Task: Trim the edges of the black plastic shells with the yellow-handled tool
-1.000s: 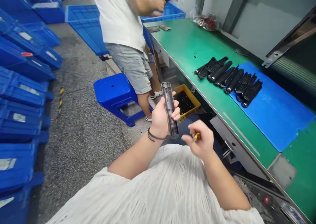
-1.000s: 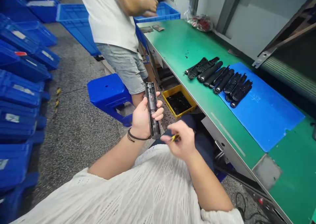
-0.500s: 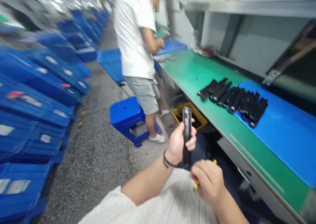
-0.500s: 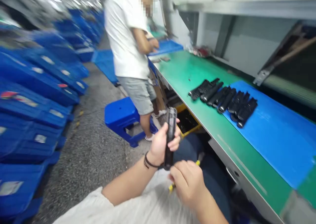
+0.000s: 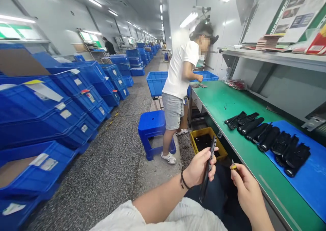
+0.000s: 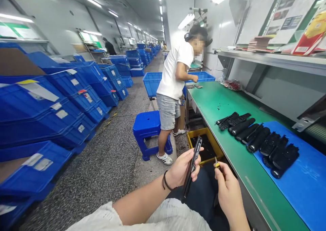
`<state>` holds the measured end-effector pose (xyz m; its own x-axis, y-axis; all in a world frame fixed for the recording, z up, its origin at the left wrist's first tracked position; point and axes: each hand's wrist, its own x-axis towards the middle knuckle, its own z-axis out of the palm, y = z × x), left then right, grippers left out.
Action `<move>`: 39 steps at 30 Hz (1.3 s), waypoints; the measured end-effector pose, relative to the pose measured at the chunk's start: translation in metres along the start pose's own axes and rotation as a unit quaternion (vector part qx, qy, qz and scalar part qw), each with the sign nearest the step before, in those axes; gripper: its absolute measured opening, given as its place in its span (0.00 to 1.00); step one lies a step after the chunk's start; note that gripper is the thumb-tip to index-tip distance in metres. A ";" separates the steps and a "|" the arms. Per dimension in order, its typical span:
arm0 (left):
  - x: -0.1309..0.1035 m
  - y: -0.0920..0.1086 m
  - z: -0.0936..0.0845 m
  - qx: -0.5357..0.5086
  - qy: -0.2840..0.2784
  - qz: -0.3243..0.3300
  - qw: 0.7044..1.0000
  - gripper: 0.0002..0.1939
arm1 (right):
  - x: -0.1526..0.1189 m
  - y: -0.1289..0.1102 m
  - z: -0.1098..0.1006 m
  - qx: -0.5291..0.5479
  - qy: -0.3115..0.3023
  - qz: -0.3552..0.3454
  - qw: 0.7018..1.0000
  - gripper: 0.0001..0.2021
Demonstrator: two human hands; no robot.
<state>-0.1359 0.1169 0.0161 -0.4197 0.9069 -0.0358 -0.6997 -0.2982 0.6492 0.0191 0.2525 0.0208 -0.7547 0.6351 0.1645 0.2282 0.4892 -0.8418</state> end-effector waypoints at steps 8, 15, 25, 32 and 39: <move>-0.003 -0.007 0.021 0.150 -0.019 0.002 0.989 0.29 | -0.039 -0.024 -0.035 -0.155 0.055 -0.162 0.973 0.13; -0.020 -0.016 0.042 0.249 -0.036 -0.074 0.965 0.29 | -0.041 -0.054 -0.070 -0.275 0.090 -0.176 0.941 0.12; -0.033 -0.017 0.058 0.287 -0.064 -0.084 0.952 0.27 | -0.032 -0.058 -0.082 -0.416 0.080 -0.191 0.885 0.28; -0.038 -0.020 0.049 0.336 -0.092 -0.062 0.935 0.22 | -0.022 -0.059 -0.078 -0.460 0.117 -0.226 0.851 0.36; -0.037 -0.027 0.054 0.331 -0.057 -0.061 0.940 0.23 | -0.031 -0.053 -0.066 -0.472 0.145 -0.225 0.840 0.33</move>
<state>-0.0699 0.1077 0.0411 -0.2685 0.9597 -0.0833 -0.2088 0.0264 0.9776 0.0711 0.2466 0.0946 -0.7444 0.3117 0.5905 0.4505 0.8872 0.0997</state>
